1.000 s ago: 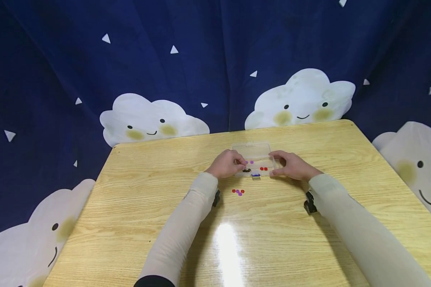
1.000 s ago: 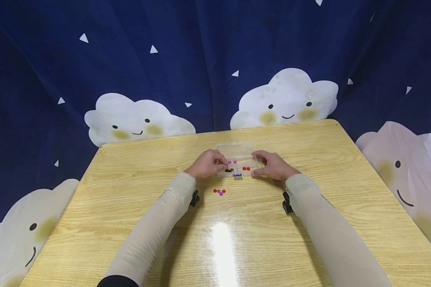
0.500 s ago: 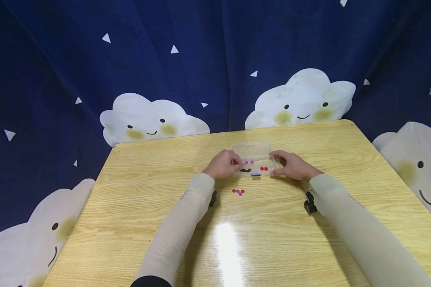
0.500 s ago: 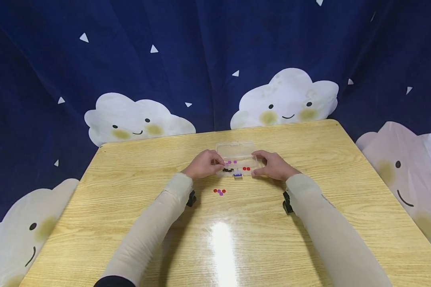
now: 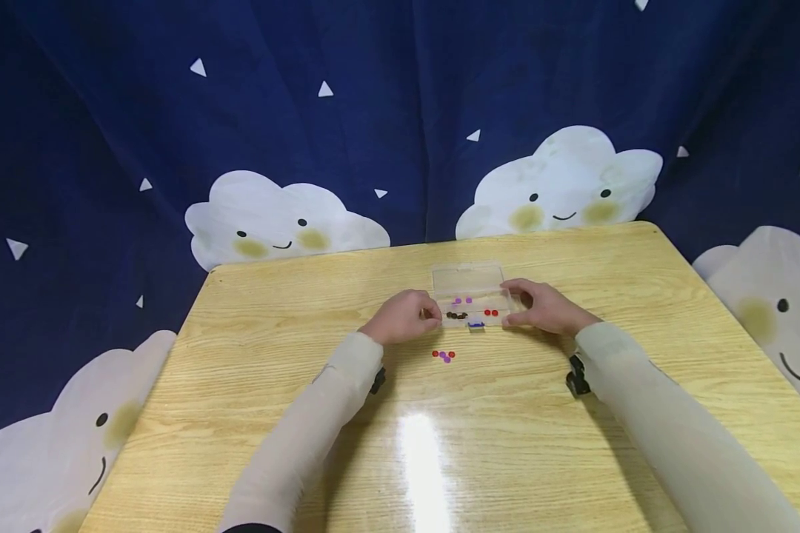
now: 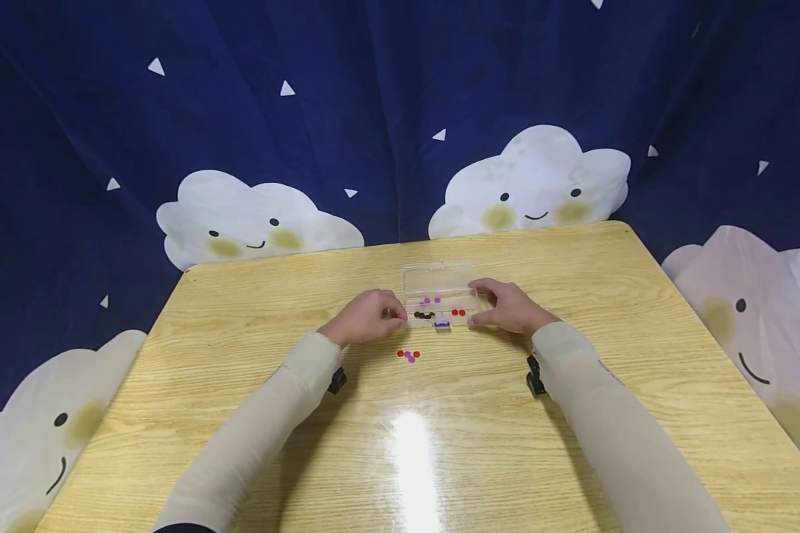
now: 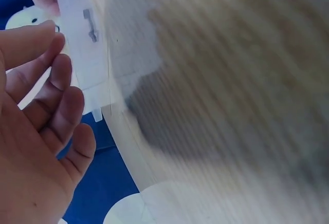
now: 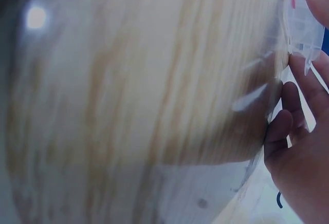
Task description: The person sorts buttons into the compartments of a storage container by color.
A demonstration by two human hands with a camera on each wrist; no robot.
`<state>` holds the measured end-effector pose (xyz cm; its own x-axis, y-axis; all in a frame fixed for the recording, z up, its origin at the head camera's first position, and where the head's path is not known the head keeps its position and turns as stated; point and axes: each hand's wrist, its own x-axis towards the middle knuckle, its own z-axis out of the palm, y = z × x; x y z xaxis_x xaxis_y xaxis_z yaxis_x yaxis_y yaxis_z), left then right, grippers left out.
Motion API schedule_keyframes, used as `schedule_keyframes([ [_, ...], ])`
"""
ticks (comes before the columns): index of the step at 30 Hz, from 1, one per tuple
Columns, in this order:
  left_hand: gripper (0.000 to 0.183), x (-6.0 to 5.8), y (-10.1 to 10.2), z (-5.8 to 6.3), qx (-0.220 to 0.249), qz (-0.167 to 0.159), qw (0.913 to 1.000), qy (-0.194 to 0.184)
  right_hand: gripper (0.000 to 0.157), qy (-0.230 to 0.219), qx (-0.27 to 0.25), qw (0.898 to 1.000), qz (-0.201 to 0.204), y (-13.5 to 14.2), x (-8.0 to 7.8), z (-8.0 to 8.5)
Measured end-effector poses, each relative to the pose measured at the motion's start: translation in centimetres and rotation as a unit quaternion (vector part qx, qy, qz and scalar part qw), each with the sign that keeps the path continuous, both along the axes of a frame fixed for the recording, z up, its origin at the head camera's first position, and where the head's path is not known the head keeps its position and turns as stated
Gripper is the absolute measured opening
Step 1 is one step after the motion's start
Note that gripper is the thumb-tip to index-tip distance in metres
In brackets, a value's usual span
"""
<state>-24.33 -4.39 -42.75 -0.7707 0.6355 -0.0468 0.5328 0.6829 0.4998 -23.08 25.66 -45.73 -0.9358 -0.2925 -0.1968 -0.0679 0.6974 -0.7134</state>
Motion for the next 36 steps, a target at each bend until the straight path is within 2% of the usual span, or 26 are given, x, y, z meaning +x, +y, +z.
schedule_keyframes([
  [6,0.012,1.1,-0.8,-0.1,-0.015,-0.009,0.9998,-0.012,0.076,0.001,0.001,1.000,0.000,-0.1,-0.1,0.1],
  [15,0.010,1.7,-1.6,-1.0,-0.025,-0.007,0.9992,-0.029,0.078,-0.006,0.002,1.000,0.000,0.4,-0.1,-0.6],
  [30,0.010,1.6,-1.4,-2.2,-0.026,-0.018,0.9987,-0.039,0.079,0.009,0.002,1.000,0.003,0.9,-0.2,-0.9],
  [36,0.010,1.8,-1.3,-2.1,-0.025,-0.013,0.9987,-0.042,0.078,0.013,-0.004,1.000,0.010,0.6,-0.2,-0.6],
])
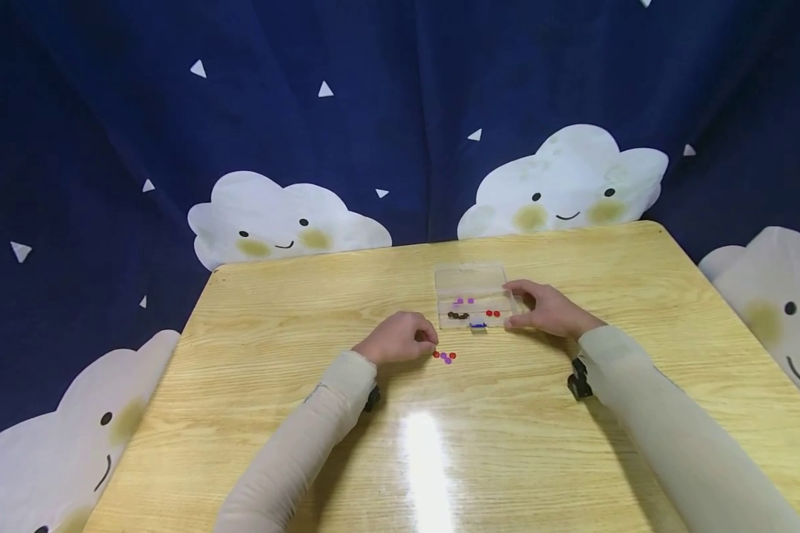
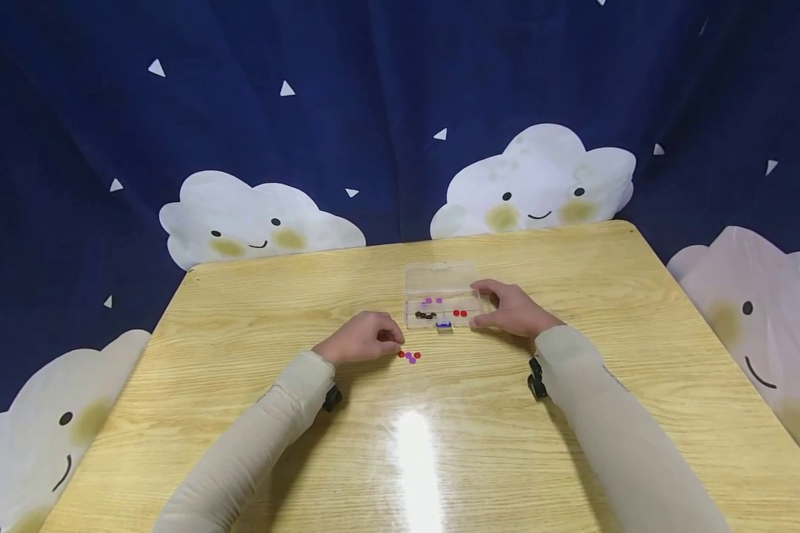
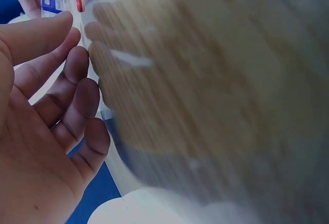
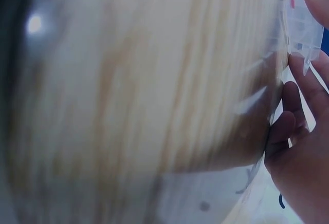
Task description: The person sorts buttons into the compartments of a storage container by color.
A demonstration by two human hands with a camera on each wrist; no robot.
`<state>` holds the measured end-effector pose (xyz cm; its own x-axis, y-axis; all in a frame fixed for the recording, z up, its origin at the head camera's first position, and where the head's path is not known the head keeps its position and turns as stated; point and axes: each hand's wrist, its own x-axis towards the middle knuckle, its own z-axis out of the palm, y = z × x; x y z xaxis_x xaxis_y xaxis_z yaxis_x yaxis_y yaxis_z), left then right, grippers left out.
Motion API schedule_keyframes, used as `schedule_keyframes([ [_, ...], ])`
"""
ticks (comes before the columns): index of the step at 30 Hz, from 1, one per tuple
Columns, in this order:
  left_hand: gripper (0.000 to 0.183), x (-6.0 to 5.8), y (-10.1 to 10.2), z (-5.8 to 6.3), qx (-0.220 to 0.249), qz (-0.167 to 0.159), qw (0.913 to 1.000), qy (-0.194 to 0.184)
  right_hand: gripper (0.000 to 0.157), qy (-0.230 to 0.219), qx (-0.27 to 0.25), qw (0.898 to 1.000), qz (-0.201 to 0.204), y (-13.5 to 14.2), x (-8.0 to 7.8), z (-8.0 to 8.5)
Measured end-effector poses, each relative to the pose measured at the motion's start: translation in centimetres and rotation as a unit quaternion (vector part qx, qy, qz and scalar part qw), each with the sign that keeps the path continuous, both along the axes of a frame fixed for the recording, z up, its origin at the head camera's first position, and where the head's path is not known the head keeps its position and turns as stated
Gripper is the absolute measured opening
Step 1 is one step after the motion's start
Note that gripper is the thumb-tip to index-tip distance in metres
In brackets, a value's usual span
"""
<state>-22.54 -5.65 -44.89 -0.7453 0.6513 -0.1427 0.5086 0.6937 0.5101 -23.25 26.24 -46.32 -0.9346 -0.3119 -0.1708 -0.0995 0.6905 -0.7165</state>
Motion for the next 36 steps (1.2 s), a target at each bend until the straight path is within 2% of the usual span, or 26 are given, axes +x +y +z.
schedule_keyframes([
  [13,0.014,0.22,0.17,-0.11,0.015,-0.019,0.9996,-0.014,0.075,-0.006,-0.003,1.000,-0.003,-0.25,0.12,0.04],
  [23,0.013,0.11,0.15,-0.31,0.030,-0.026,0.9991,-0.013,0.079,0.002,0.011,1.000,-0.005,-0.28,-0.10,0.15],
  [36,0.007,-0.01,0.40,-0.01,0.031,-0.030,0.9988,-0.023,0.078,-0.005,-0.010,1.000,-0.009,-0.01,-0.09,-0.08],
])
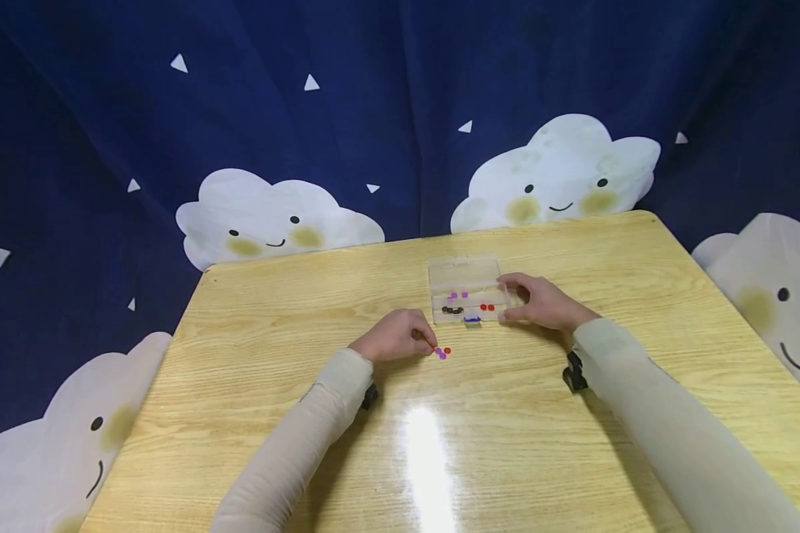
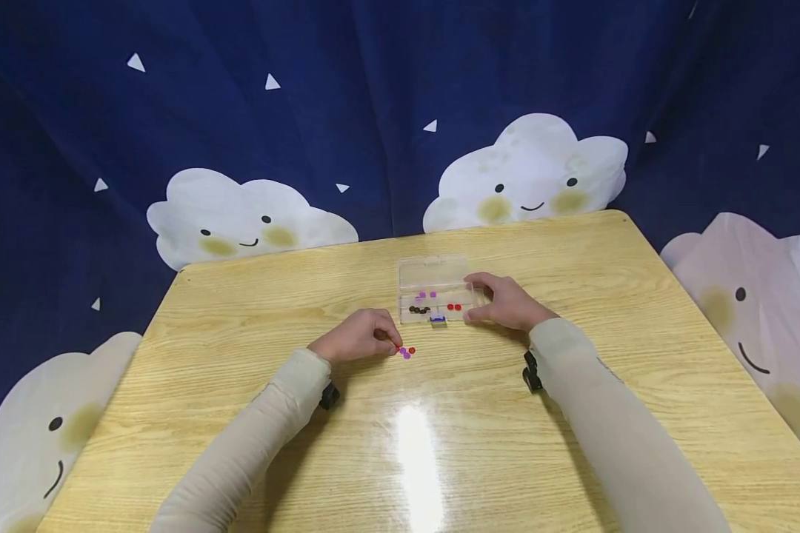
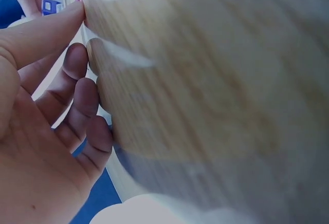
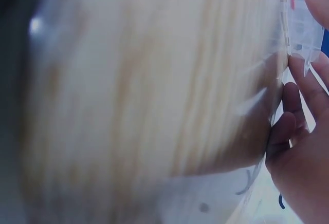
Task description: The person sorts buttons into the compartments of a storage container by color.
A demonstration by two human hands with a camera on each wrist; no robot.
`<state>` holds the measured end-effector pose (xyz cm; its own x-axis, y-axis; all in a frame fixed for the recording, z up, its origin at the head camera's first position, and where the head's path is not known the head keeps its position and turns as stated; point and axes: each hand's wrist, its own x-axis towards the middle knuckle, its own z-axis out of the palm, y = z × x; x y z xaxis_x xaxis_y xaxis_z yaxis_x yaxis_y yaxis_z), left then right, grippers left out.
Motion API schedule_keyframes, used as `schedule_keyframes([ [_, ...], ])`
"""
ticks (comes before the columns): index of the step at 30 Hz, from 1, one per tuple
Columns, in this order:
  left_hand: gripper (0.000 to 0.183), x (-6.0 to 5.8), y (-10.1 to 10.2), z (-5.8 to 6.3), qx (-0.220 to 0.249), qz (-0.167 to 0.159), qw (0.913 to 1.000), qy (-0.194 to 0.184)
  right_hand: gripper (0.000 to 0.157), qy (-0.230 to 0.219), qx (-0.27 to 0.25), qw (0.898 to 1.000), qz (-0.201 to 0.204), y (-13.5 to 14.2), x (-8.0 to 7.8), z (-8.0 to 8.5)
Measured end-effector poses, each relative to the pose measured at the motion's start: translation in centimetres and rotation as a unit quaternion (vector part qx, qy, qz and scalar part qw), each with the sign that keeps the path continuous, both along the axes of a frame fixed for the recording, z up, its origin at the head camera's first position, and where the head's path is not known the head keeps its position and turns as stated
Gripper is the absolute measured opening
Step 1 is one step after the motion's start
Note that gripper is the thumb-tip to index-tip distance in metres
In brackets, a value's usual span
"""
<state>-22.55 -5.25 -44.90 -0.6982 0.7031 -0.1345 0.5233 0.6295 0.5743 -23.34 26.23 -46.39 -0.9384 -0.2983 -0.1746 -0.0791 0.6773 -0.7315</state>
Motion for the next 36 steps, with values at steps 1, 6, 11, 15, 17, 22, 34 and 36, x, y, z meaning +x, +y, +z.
schedule_keyframes([
  [1,0.007,0.0,0.0,0.1,-0.001,0.002,1.0000,-0.004,0.078,0.001,0.001,1.000,0.000,0.0,0.0,0.0],
  [6,0.004,-0.1,0.2,0.3,-0.019,0.011,0.9996,-0.018,0.078,0.002,0.005,1.000,0.000,0.0,0.0,0.1],
  [11,0.005,-0.1,0.2,0.4,-0.035,0.013,0.9990,-0.023,0.078,-0.003,0.003,1.000,0.001,-0.2,0.0,0.2],
  [15,0.008,0.0,0.2,0.5,-0.037,0.013,0.9989,-0.026,0.078,-0.005,0.000,1.000,0.001,-0.2,0.0,0.3],
  [17,0.008,0.1,0.2,0.5,-0.039,0.010,0.9990,-0.021,0.078,-0.004,0.002,1.000,0.001,-0.2,0.0,0.3],
  [22,0.007,0.2,0.1,0.3,-0.052,-0.001,0.9985,0.013,0.079,-0.007,0.003,1.000,-0.001,-0.2,0.2,0.3],
  [34,0.005,-0.2,-0.5,0.0,-0.029,0.001,0.9995,0.014,0.075,-0.009,-0.006,1.000,-0.001,-0.2,0.2,0.1],
  [36,0.005,-0.3,-0.9,0.1,-0.024,0.011,0.9996,0.009,0.075,-0.008,-0.008,1.000,-0.002,-0.2,0.2,0.1],
])
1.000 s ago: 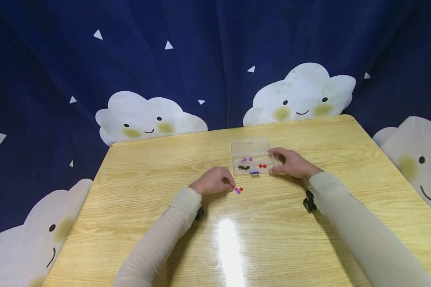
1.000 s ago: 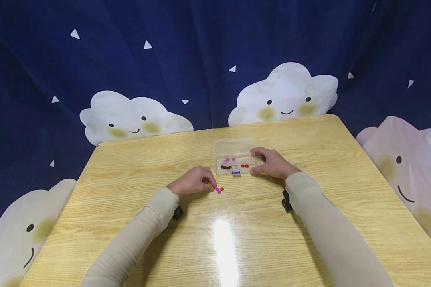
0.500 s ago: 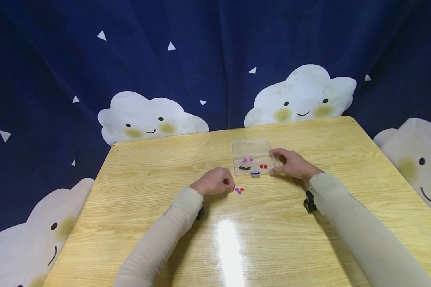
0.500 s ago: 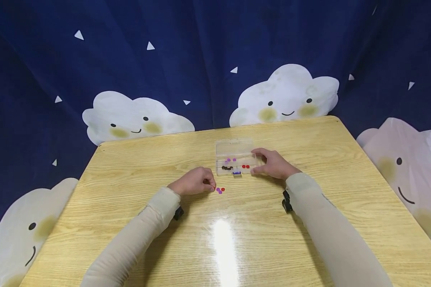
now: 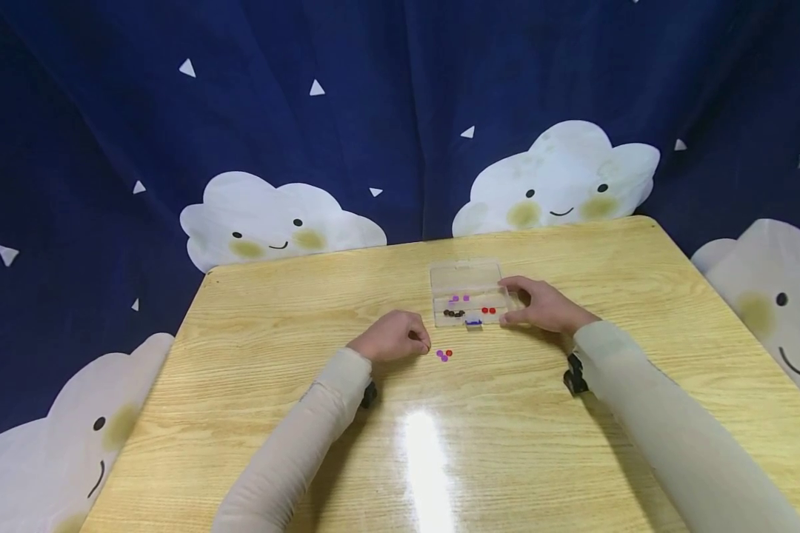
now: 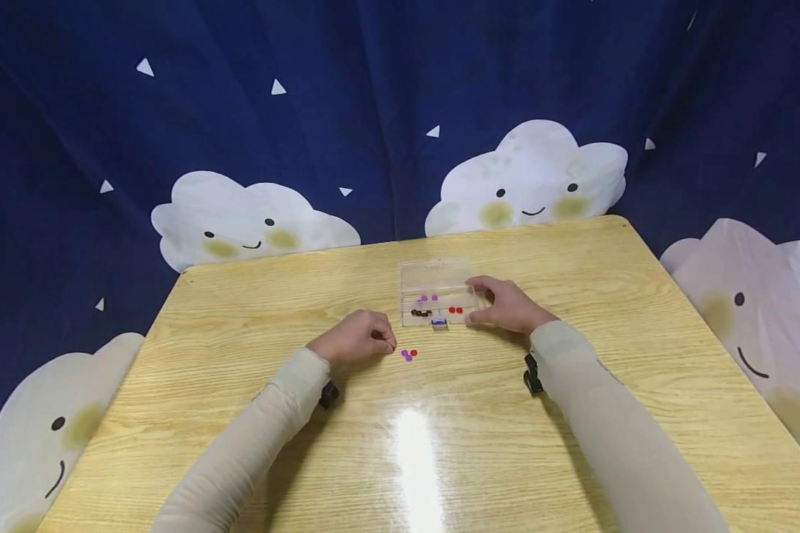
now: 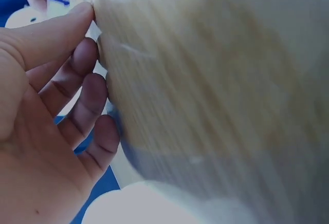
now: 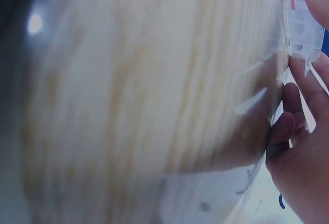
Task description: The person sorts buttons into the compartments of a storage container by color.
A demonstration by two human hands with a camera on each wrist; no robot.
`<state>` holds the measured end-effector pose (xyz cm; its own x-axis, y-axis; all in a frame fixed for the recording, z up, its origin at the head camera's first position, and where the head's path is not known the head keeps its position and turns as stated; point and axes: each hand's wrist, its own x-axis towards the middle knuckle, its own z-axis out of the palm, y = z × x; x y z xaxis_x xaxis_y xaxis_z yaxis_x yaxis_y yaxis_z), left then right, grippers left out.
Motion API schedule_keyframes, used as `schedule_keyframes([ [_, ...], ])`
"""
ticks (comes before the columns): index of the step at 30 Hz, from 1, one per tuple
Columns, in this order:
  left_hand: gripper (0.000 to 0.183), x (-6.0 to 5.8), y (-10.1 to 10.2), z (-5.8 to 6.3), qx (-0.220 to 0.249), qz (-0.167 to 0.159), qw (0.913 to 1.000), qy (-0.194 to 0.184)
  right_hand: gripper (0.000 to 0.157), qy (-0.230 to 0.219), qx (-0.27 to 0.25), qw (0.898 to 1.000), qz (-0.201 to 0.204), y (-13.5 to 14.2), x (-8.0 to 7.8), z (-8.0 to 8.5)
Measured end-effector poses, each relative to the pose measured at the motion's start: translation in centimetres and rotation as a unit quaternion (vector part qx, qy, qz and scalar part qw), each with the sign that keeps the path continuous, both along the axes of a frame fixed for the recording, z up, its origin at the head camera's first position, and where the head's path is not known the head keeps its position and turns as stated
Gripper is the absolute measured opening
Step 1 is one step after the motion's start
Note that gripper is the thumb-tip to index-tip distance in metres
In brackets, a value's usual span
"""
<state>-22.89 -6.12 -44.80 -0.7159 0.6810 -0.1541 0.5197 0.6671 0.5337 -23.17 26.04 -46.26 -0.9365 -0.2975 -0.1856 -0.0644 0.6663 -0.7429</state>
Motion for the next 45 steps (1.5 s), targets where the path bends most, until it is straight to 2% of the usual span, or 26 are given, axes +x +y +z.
schedule_keyframes([
  [11,0.008,-0.7,-0.6,-0.4,0.012,0.021,0.9996,0.014,0.077,0.002,0.010,1.000,0.001,0.0,0.1,0.2],
  [15,0.008,-0.7,-0.5,-0.5,0.012,0.038,0.9991,0.010,0.078,0.002,0.008,1.000,0.003,0.0,0.0,0.1],
  [19,0.007,-0.8,-0.6,-0.5,0.032,0.057,0.9979,0.002,0.077,0.002,0.007,1.000,0.003,0.0,0.0,0.1],
  [28,0.007,-1.5,-1.0,-0.2,0.100,0.115,0.9875,0.039,0.076,0.000,0.006,1.000,0.008,-0.2,0.0,0.5],
  [38,0.007,-2.7,-0.6,-0.3,0.107,0.169,0.9777,0.065,0.078,0.000,0.006,1.000,0.006,-0.2,0.1,0.0],
  [45,0.008,-3.4,-0.1,0.8,0.093,0.177,0.9768,0.076,0.078,0.010,0.006,1.000,0.009,0.1,-0.1,-0.2],
])
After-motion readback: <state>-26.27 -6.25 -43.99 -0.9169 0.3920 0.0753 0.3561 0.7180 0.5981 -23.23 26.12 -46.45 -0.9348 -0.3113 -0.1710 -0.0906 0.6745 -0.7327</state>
